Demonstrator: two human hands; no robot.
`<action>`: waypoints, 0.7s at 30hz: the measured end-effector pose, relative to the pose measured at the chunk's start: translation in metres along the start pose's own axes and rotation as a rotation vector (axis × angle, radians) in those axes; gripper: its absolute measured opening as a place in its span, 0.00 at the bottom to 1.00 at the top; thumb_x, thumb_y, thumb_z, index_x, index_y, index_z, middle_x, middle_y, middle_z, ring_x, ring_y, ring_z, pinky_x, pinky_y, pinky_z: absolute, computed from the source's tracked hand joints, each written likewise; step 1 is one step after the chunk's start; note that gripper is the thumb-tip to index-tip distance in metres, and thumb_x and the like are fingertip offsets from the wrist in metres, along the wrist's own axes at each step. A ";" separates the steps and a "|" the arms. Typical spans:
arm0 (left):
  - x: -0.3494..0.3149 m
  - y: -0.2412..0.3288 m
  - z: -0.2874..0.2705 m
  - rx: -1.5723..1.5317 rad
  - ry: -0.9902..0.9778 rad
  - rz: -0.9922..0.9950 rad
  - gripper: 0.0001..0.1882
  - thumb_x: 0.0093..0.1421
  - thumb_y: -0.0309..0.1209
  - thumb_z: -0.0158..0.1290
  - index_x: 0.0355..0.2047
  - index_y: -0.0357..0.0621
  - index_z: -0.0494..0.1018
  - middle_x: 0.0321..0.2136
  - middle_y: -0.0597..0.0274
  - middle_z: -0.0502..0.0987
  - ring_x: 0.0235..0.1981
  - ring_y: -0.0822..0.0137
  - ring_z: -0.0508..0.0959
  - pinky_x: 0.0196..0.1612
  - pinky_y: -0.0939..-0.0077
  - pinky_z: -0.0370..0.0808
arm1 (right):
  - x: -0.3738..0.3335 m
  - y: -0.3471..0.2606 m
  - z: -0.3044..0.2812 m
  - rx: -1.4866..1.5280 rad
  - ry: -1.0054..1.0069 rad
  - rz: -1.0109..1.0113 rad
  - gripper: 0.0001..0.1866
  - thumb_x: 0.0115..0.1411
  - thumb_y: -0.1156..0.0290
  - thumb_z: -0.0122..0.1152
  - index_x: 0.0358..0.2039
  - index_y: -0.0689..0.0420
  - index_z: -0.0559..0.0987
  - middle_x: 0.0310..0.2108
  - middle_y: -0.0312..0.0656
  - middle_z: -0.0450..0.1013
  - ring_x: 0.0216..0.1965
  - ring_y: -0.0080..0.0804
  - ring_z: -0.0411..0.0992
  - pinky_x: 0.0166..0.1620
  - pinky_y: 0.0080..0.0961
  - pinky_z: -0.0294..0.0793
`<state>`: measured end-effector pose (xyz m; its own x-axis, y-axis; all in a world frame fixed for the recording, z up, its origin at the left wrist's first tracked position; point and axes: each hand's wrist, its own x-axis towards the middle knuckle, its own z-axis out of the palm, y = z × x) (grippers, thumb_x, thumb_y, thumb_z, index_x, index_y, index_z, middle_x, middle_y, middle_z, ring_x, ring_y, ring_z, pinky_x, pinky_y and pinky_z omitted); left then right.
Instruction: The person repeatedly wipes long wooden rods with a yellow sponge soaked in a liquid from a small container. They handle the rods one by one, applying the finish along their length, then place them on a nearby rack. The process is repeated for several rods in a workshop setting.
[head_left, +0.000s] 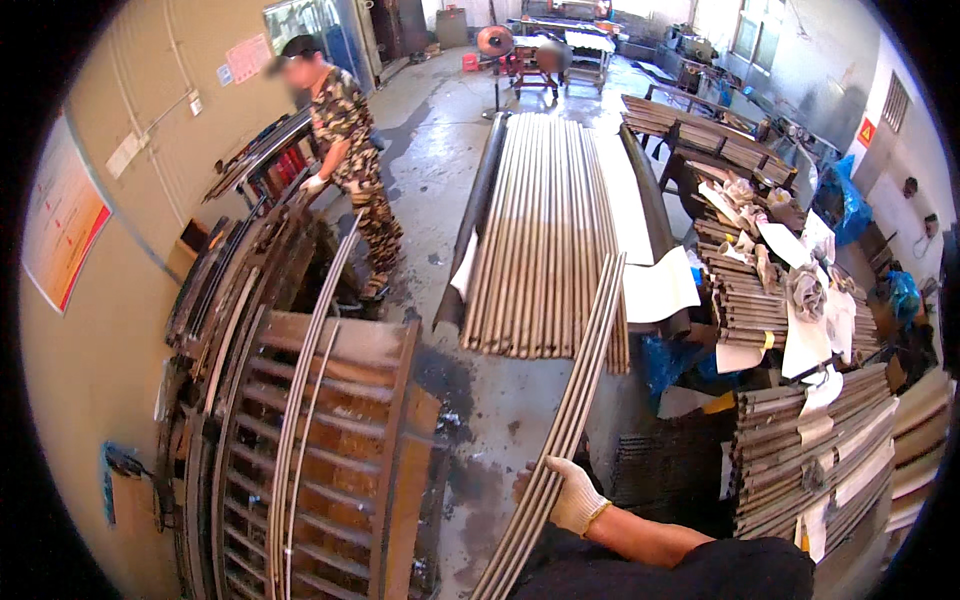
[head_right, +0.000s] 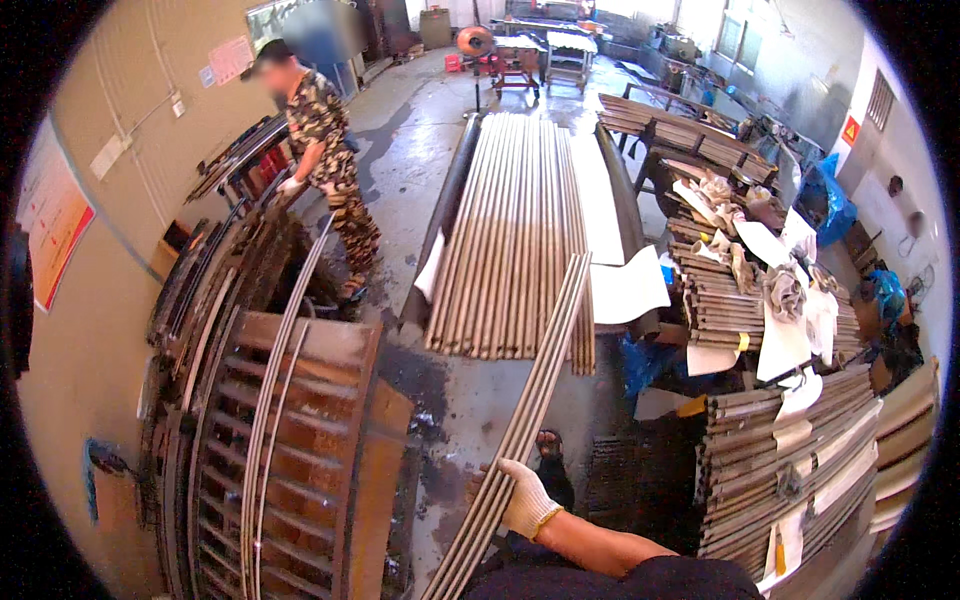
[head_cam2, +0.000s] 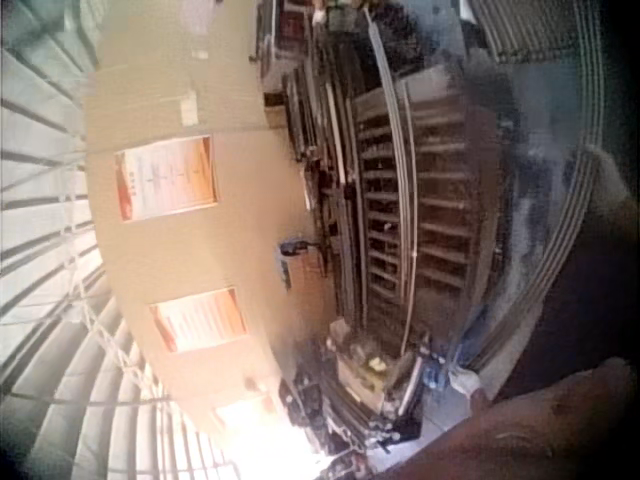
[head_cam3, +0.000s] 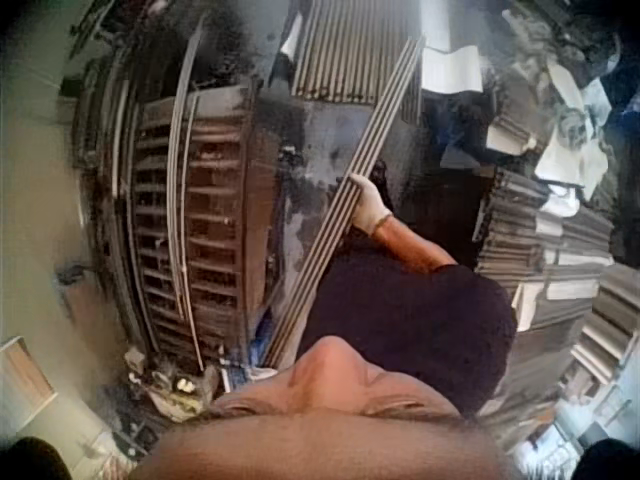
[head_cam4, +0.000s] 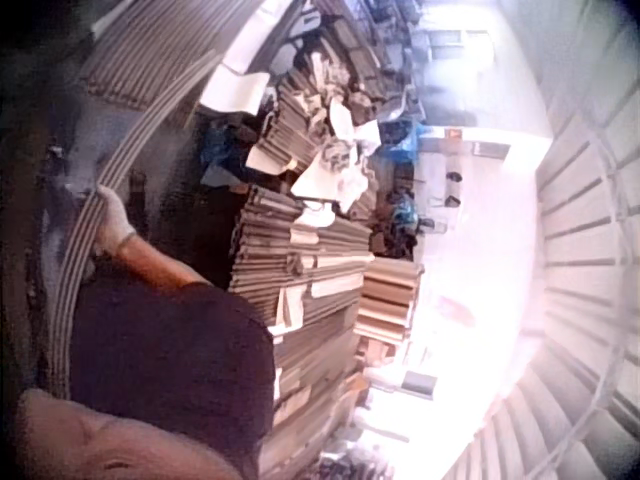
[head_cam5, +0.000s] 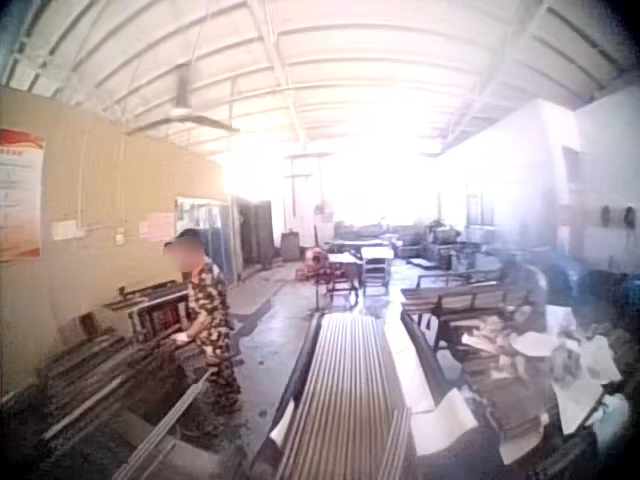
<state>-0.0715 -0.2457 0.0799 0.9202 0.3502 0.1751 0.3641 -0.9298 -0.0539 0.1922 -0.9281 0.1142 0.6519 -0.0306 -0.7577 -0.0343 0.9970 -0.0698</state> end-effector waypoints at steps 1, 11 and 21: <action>0.000 0.023 0.000 0.026 0.003 0.073 0.20 0.77 0.33 0.52 0.59 0.30 0.81 0.53 0.31 0.85 0.54 0.29 0.83 0.59 0.39 0.81 | 0.011 -0.028 -0.003 0.011 -0.010 -0.008 0.19 0.78 0.56 0.59 0.53 0.60 0.81 0.51 0.56 0.83 0.56 0.60 0.82 0.65 0.67 0.82; -0.013 0.419 -0.006 -0.040 -0.189 0.392 0.20 0.80 0.39 0.52 0.62 0.40 0.81 0.48 0.40 0.86 0.47 0.40 0.85 0.51 0.44 0.82 | 0.175 -0.415 0.063 -0.076 -0.013 -0.268 0.16 0.77 0.56 0.63 0.50 0.56 0.82 0.48 0.49 0.86 0.51 0.51 0.85 0.61 0.62 0.86; -0.046 0.857 0.068 -0.953 -0.887 -0.342 0.29 0.85 0.59 0.44 0.59 0.45 0.76 0.37 0.54 0.84 0.19 0.60 0.78 0.20 0.61 0.73 | 0.309 -0.729 0.129 -0.246 -0.044 -0.442 0.24 0.77 0.47 0.59 0.48 0.58 0.86 0.39 0.48 0.86 0.38 0.47 0.86 0.47 0.51 0.90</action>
<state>0.2079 -1.0513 -0.0414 0.7176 0.1965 -0.6681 0.6852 -0.3710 0.6268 0.5163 -1.6548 0.0140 0.6758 -0.4372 -0.5934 0.0779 0.8429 -0.5324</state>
